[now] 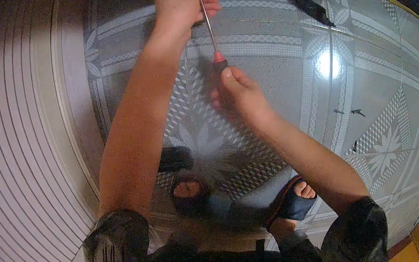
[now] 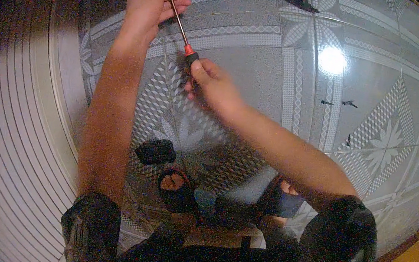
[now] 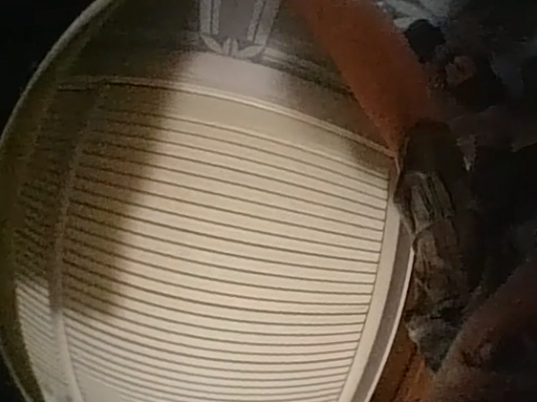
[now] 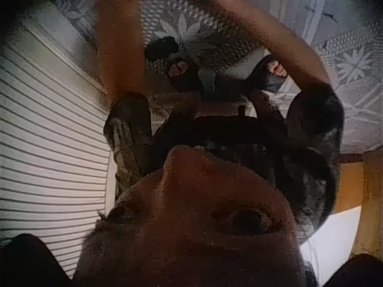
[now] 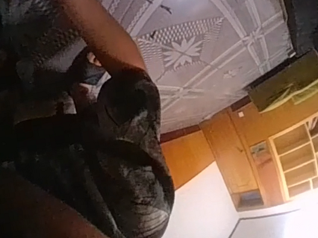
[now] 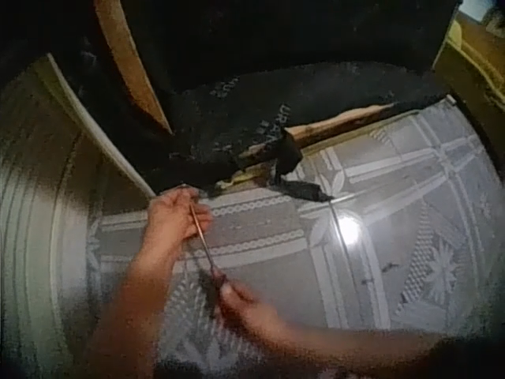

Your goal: The person uses a screwdriver to remove and then re-install a metal leg on the bottom corner of a yellow sofa, handling several small screws.

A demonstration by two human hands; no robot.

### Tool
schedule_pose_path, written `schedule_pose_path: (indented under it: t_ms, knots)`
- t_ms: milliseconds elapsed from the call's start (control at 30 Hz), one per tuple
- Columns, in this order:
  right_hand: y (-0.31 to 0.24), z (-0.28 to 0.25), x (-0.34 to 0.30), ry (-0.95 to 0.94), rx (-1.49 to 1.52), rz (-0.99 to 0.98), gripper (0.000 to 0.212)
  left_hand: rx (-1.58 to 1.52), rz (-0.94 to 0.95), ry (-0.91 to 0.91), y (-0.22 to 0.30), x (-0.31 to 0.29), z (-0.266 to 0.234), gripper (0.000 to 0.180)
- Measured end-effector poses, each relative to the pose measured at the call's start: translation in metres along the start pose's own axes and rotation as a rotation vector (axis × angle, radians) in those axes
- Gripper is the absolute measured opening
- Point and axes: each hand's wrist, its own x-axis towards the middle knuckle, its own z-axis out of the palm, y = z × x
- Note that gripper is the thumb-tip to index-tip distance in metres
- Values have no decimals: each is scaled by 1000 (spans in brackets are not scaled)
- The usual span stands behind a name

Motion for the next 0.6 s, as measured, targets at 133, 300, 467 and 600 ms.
schedule_pose_path:
  t_ms: [133,300,467,600]
  knots:
    - [-10,14,2,50,-21,-166,27,3,-15,-34,19,4,-4,25]
    - [-6,15,1,113,78,-123,29,-33,-124,-4,20,6,3,24]
    - [-25,13,-22,198,-210,-90,31,55,-102,64,12,3,-2,21]
    - [-30,9,-23,272,-627,-196,42,142,-52,81,13,4,-2,21]
